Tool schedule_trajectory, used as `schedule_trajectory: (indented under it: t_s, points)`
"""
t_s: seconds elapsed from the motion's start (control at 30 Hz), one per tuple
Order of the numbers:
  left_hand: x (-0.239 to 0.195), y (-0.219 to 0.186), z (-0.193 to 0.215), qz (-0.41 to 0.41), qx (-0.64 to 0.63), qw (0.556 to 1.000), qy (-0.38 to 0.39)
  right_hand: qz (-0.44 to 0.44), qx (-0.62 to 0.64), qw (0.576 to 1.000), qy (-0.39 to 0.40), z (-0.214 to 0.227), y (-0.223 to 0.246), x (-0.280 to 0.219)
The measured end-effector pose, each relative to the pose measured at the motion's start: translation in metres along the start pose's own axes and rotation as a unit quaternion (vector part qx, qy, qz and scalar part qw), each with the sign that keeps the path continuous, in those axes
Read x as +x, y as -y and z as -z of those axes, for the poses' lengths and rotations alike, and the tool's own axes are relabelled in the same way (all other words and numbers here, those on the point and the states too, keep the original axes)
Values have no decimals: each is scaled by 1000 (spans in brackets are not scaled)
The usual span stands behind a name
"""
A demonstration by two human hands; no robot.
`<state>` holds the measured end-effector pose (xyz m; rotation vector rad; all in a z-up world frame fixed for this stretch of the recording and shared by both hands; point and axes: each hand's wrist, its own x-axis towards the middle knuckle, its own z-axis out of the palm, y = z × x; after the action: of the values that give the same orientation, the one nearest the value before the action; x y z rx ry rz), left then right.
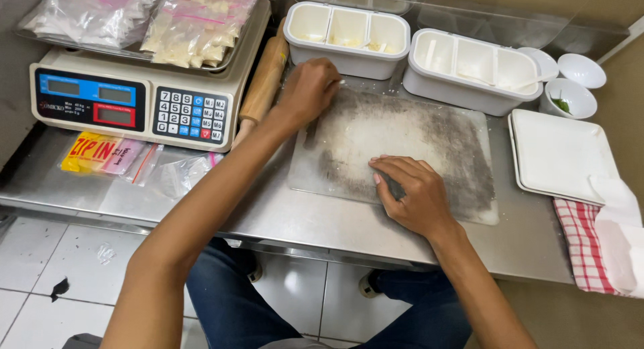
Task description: The person places a small plastic bag onto a digital scale, then uses a small spoon to fill the bag with a white powder from a plastic container before sealing the bag.
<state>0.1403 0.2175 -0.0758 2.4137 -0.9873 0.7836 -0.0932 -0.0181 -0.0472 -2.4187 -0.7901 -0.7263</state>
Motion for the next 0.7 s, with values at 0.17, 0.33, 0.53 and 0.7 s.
schedule_trajectory:
  t_s: [0.17, 0.33, 0.53, 0.7]
  points:
    - [48, -64, -59, -9, -90, 996, -4, -1, 3, 1000, 6, 1, 2, 1]
    - [90, -96, -112, -12, -127, 992, 6, -1, 6, 1000, -1, 0, -2, 0]
    - [91, -89, -116, 79, -87, 991, 61, -2, 24, 1000, 1, 2, -3, 1]
    - [82, -64, -82, 85, -55, 989, 107, -16, 28, 999, 5, -1, -8, -2]
